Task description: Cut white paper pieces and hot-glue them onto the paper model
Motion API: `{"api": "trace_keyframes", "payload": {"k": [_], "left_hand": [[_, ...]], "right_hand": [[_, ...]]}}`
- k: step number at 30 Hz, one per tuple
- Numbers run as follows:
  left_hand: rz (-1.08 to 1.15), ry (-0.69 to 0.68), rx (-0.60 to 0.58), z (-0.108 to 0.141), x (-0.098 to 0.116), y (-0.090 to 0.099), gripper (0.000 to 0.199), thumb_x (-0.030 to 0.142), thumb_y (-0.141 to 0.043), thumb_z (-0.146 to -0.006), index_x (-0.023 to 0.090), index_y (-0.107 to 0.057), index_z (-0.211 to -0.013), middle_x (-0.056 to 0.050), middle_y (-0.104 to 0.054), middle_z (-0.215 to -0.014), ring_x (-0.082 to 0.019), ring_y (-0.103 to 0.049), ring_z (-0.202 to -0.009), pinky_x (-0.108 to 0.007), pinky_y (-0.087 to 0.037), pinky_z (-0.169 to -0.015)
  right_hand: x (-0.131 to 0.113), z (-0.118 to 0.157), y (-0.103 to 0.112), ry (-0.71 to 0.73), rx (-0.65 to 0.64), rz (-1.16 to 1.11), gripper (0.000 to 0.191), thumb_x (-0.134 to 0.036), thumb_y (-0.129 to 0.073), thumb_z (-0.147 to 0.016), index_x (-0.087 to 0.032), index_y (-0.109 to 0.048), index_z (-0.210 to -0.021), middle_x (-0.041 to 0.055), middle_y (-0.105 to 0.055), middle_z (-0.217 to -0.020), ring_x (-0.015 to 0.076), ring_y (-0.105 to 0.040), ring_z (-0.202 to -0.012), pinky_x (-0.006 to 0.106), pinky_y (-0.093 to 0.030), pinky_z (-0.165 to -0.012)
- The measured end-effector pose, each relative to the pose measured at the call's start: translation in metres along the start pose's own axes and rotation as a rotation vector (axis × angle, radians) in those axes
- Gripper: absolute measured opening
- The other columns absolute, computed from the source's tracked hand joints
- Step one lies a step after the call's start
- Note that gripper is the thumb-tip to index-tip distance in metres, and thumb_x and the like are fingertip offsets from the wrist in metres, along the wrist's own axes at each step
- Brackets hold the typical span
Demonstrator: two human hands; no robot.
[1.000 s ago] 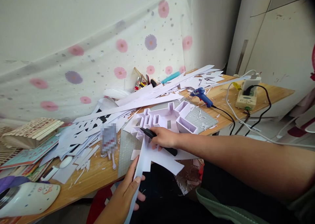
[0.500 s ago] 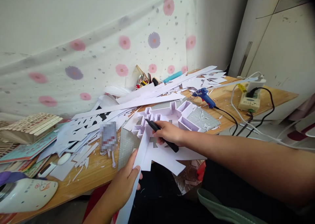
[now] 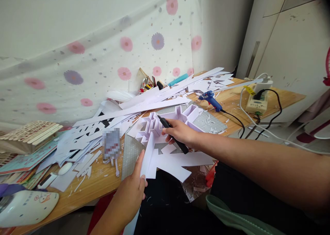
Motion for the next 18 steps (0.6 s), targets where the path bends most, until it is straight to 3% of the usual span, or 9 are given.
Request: {"api": "trace_keyframes", "payload": {"k": [10, 14, 16, 18], "left_hand": [[-0.015, 0.022, -0.068, 0.002, -0.001, -0.001, 0.090, 0.010, -0.047, -0.080, 0.022, -0.002, -0.157, 0.003, -0.068, -0.067, -0.017, -0.063, -0.059, -0.026, -0.047, -0.062], [-0.007, 0.028, -0.094, 0.007, 0.000, -0.001, 0.089, 0.013, -0.047, -0.083, 0.022, 0.001, -0.157, 0.003, -0.067, -0.066, -0.015, -0.061, -0.055, -0.023, -0.045, -0.056], [-0.029, 0.023, -0.091, 0.010, 0.001, 0.000, 0.084, 0.015, -0.044, -0.086, 0.022, 0.000, -0.157, 0.003, -0.067, -0.065, -0.015, -0.060, -0.053, -0.022, -0.044, -0.053], [-0.050, 0.027, -0.072, 0.011, 0.001, 0.001, 0.076, 0.016, -0.037, -0.091, 0.023, -0.001, -0.157, 0.003, -0.066, -0.065, -0.014, -0.059, -0.051, -0.022, -0.043, -0.051]], "right_hand": [[-0.016, 0.005, 0.006, 0.085, 0.018, 0.113, 0.022, -0.016, -0.051, -0.092, -0.016, -0.063, -0.110, -0.0005, -0.052, -0.071, 0.0100, -0.056, -0.057, 0.019, -0.049, -0.049], [-0.017, 0.008, 0.006, 0.083, 0.020, 0.147, 0.052, -0.015, -0.049, -0.094, -0.026, -0.043, -0.144, 0.0002, -0.059, -0.081, 0.0107, -0.062, -0.057, 0.019, -0.050, -0.047], [-0.016, 0.008, 0.005, 0.069, 0.005, 0.173, 0.059, -0.014, -0.048, -0.094, -0.031, -0.035, -0.149, -0.0002, -0.061, -0.083, 0.0103, -0.062, -0.053, 0.019, -0.048, -0.044], [-0.015, 0.007, 0.003, 0.069, -0.014, 0.181, 0.056, -0.012, -0.046, -0.093, -0.034, -0.043, -0.144, -0.0008, -0.061, -0.084, 0.0097, -0.062, -0.050, 0.019, -0.046, -0.040]]}}
Point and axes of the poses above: each hand's wrist, its own z-axis away from the middle knuckle, its own y-axis out of the back of the hand, x = y × z, the point moved 9 cm from there along -z, towards the middle knuckle
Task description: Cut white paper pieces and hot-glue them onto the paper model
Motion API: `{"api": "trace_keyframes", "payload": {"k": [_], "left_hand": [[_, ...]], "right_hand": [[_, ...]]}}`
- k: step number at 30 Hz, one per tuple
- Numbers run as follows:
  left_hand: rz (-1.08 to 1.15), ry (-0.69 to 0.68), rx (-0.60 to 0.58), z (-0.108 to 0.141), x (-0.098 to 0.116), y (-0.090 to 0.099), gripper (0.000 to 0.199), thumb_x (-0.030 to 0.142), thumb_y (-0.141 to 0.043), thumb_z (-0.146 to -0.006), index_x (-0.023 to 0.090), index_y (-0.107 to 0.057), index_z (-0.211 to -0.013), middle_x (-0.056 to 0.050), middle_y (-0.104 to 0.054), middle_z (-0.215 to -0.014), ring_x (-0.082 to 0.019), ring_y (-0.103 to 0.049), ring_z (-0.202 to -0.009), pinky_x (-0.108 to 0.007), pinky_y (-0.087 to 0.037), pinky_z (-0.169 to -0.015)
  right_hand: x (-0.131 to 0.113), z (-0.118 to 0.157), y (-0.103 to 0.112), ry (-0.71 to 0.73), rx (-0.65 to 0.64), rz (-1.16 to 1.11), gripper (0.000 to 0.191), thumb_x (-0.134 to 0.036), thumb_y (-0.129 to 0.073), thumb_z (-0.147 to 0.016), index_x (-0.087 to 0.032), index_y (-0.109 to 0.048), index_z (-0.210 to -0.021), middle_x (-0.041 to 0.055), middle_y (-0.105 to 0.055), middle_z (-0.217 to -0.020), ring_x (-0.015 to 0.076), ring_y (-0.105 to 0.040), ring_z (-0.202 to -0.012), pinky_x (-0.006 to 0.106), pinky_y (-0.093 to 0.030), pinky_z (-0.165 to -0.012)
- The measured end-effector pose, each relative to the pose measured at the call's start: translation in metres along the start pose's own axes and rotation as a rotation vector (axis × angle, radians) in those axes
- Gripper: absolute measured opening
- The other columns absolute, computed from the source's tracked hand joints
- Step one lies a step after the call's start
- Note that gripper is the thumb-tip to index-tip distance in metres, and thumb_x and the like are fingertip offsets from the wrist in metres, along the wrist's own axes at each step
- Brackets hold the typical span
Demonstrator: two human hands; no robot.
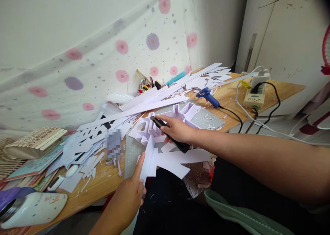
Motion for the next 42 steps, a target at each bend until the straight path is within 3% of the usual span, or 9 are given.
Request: {"api": "trace_keyframes", "payload": {"k": [7, 11, 14, 18, 21, 25, 27, 31, 42], "left_hand": [[-0.039, 0.046, 0.021, 0.001, -0.004, 0.001, 0.069, 0.014, -0.027, -0.095, 0.024, 0.001, -0.157, 0.001, -0.066, -0.065, -0.015, -0.062, -0.050, -0.022, -0.045, -0.049], [-0.001, 0.036, 0.021, 0.003, 0.001, 0.002, 0.070, 0.015, -0.028, -0.094, 0.022, 0.001, -0.157, 0.001, -0.064, -0.064, -0.014, -0.060, -0.049, -0.022, -0.044, -0.049], [0.017, 0.016, 0.012, 0.004, 0.004, 0.002, 0.073, 0.018, -0.032, -0.092, 0.021, 0.000, -0.157, 0.001, -0.065, -0.065, -0.015, -0.059, -0.051, -0.023, -0.044, -0.052], [-0.023, 0.022, 0.010, 0.004, 0.004, 0.003, 0.071, 0.019, -0.031, -0.092, 0.021, -0.003, -0.157, 0.000, -0.065, -0.066, -0.017, -0.059, -0.053, -0.026, -0.044, -0.056], [-0.013, -0.003, 0.005, 0.004, 0.007, 0.004, 0.074, 0.020, -0.033, -0.090, 0.020, -0.003, -0.157, 0.001, -0.065, -0.065, -0.017, -0.059, -0.053, -0.027, -0.045, -0.058], [0.044, -0.009, -0.011, 0.003, 0.006, 0.003, 0.082, 0.022, -0.041, -0.085, 0.016, -0.003, -0.157, 0.002, -0.063, -0.062, -0.017, -0.057, -0.054, -0.026, -0.044, -0.056], [0.082, -0.009, -0.025, 0.003, 0.005, 0.002, 0.086, 0.021, -0.045, -0.082, 0.015, -0.002, -0.157, 0.001, -0.064, -0.062, -0.017, -0.057, -0.056, -0.026, -0.044, -0.057], [0.072, -0.028, -0.031, 0.004, 0.003, 0.002, 0.087, 0.017, -0.045, -0.081, 0.017, -0.004, -0.157, 0.001, -0.066, -0.066, -0.016, -0.056, -0.055, -0.025, -0.043, -0.057], [-0.091, -0.052, -0.015, 0.002, 0.004, 0.003, 0.085, 0.007, -0.040, -0.081, 0.020, -0.005, -0.157, -0.001, -0.070, -0.070, -0.017, -0.059, -0.059, -0.026, -0.041, -0.061]], "right_hand": [[-0.001, 0.000, -0.001, -0.057, -0.098, -0.335, 0.022, -0.013, -0.047, -0.094, -0.018, -0.066, -0.103, 0.0014, -0.065, -0.079, 0.0106, -0.064, -0.051, 0.020, -0.050, -0.046], [-0.027, 0.011, 0.000, 0.052, -0.259, -0.795, 0.040, -0.006, -0.047, -0.084, -0.018, -0.059, -0.120, 0.0059, -0.072, -0.099, 0.0168, -0.073, -0.083, 0.026, -0.058, -0.070], [-0.042, 0.017, 0.002, 0.155, -0.326, -0.911, 0.053, -0.001, -0.052, -0.072, -0.020, -0.055, -0.121, 0.0060, -0.071, -0.111, 0.0186, -0.071, -0.098, 0.027, -0.057, -0.077], [-0.025, 0.010, -0.002, 0.089, -0.205, -0.663, 0.032, -0.013, -0.065, -0.079, -0.018, -0.057, -0.109, 0.0039, -0.074, -0.082, 0.0157, -0.072, -0.074, 0.023, -0.056, -0.063], [-0.010, 0.001, -0.010, 0.096, -0.159, -0.342, 0.022, -0.031, -0.070, -0.082, -0.017, -0.061, -0.096, -0.0021, -0.063, -0.057, 0.0117, -0.060, -0.050, 0.021, -0.047, -0.049], [-0.008, -0.008, -0.014, 0.222, -0.036, 0.064, 0.035, -0.048, -0.079, -0.071, -0.017, -0.065, -0.077, -0.0009, -0.063, -0.067, 0.0141, -0.060, -0.067, 0.022, -0.045, -0.057], [-0.003, -0.011, -0.015, 0.171, 0.015, 0.198, 0.042, -0.055, -0.078, -0.069, -0.017, -0.062, -0.070, 0.0006, -0.063, -0.068, 0.0161, -0.061, -0.070, 0.023, -0.043, -0.058], [0.007, -0.012, -0.028, 0.002, -0.057, 0.309, 0.047, -0.052, -0.065, -0.084, -0.017, -0.056, -0.054, 0.0016, -0.060, -0.051, 0.0129, -0.057, -0.050, 0.025, -0.043, -0.056], [0.011, -0.017, -0.043, 0.013, -0.097, 0.368, 0.048, -0.040, -0.061, -0.089, -0.018, -0.054, -0.047, 0.0039, -0.065, -0.054, 0.0123, -0.058, -0.050, 0.023, -0.044, -0.058]]}}
Point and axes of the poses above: each hand's wrist, its own z-axis away from the middle knuckle, its own y-axis out of the back of the hand, x = y × z, the point moved 9 cm from there along -z, towards the middle knuckle
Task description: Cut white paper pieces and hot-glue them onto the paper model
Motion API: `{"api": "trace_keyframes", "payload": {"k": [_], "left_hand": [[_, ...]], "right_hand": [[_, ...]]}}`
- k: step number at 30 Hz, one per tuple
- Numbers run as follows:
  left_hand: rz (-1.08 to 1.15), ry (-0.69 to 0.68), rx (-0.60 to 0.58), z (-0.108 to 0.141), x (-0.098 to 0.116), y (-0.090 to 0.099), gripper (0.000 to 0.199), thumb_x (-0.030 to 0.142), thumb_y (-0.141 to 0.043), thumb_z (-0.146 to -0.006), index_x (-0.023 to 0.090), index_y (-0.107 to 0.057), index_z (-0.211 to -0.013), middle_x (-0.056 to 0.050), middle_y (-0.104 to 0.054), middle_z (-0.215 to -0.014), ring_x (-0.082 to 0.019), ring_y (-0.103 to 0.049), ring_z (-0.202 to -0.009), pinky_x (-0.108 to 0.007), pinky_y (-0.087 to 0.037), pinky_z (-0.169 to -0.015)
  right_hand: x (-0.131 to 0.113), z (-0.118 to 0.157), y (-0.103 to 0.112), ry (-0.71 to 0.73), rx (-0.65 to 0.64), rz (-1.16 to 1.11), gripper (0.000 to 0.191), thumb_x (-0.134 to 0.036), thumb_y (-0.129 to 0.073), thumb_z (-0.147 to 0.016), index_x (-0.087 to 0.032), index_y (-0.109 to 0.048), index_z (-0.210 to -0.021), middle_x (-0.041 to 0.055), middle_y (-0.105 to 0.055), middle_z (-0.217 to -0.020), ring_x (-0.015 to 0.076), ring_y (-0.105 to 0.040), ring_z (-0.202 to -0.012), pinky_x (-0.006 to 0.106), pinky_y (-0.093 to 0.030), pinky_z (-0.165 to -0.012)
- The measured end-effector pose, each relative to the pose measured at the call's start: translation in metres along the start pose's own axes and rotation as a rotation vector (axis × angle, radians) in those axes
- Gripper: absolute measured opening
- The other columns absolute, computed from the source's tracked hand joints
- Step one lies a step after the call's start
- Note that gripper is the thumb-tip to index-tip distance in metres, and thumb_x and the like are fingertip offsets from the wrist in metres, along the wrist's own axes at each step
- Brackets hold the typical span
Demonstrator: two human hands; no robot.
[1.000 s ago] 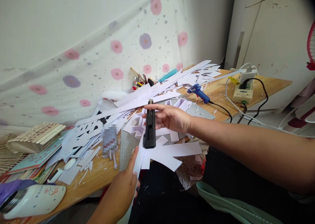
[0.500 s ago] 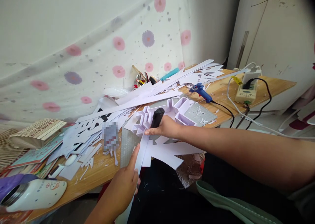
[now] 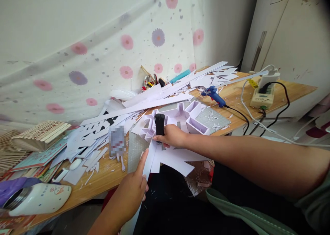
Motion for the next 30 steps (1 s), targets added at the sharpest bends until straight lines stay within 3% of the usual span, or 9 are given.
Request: {"api": "trace_keyframes", "payload": {"k": [8, 19, 23, 27, 30], "left_hand": [[0.120, 0.014, -0.030, 0.002, 0.002, -0.001, 0.084, 0.013, -0.041, -0.083, 0.017, -0.001, -0.157, 0.000, -0.067, -0.069, -0.016, -0.059, -0.060, -0.024, -0.044, -0.062], [0.098, -0.018, -0.010, 0.001, -0.002, 0.000, 0.075, 0.020, -0.035, -0.089, 0.020, -0.004, -0.157, -0.001, -0.067, -0.068, -0.017, -0.059, -0.056, -0.026, -0.045, -0.059], [0.138, -0.002, -0.008, 0.000, -0.004, -0.001, 0.079, 0.020, -0.037, -0.087, 0.020, -0.002, -0.157, 0.000, -0.066, -0.066, -0.017, -0.059, -0.055, -0.026, -0.046, -0.058], [0.130, -0.001, 0.015, -0.001, -0.006, 0.001, 0.074, 0.025, -0.036, -0.089, 0.021, -0.008, -0.157, 0.001, -0.065, -0.063, -0.018, -0.059, -0.054, -0.028, -0.047, -0.058], [0.248, 0.014, -0.025, 0.004, -0.009, 0.004, 0.075, 0.032, -0.037, -0.091, 0.023, -0.004, -0.157, 0.000, -0.067, -0.070, -0.019, -0.062, -0.056, -0.030, -0.049, -0.056]], "right_hand": [[0.008, -0.001, -0.008, -0.022, -0.013, -0.080, 0.040, -0.042, -0.061, -0.089, -0.017, -0.058, -0.058, 0.0033, -0.068, -0.058, 0.0111, -0.058, -0.049, 0.021, -0.043, -0.052], [0.001, 0.003, -0.001, 0.007, 0.009, -0.192, 0.037, -0.041, -0.061, -0.090, -0.017, -0.058, -0.062, 0.0011, -0.065, -0.057, 0.0103, -0.057, -0.049, 0.021, -0.042, -0.049], [-0.011, 0.006, 0.011, 0.070, 0.053, -0.289, 0.037, -0.043, -0.061, -0.089, -0.017, -0.058, -0.063, 0.0011, -0.065, -0.058, 0.0117, -0.060, -0.054, 0.022, -0.046, -0.057], [-0.036, 0.014, 0.039, 0.285, 0.164, -0.511, 0.033, -0.041, -0.063, -0.089, -0.016, -0.061, -0.068, 0.0028, -0.065, -0.064, 0.0132, -0.063, -0.062, 0.025, -0.052, -0.067], [-0.033, 0.017, 0.058, 0.318, 0.289, -0.615, 0.022, -0.037, -0.060, -0.091, -0.016, -0.065, -0.088, 0.0050, -0.069, -0.080, 0.0147, -0.065, -0.074, 0.027, -0.054, -0.072]]}}
Point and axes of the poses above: each hand's wrist, its own z-axis away from the middle knuckle, its own y-axis out of the back of the hand, x = y × z, the point moved 9 cm from there along -z, towards the middle knuckle
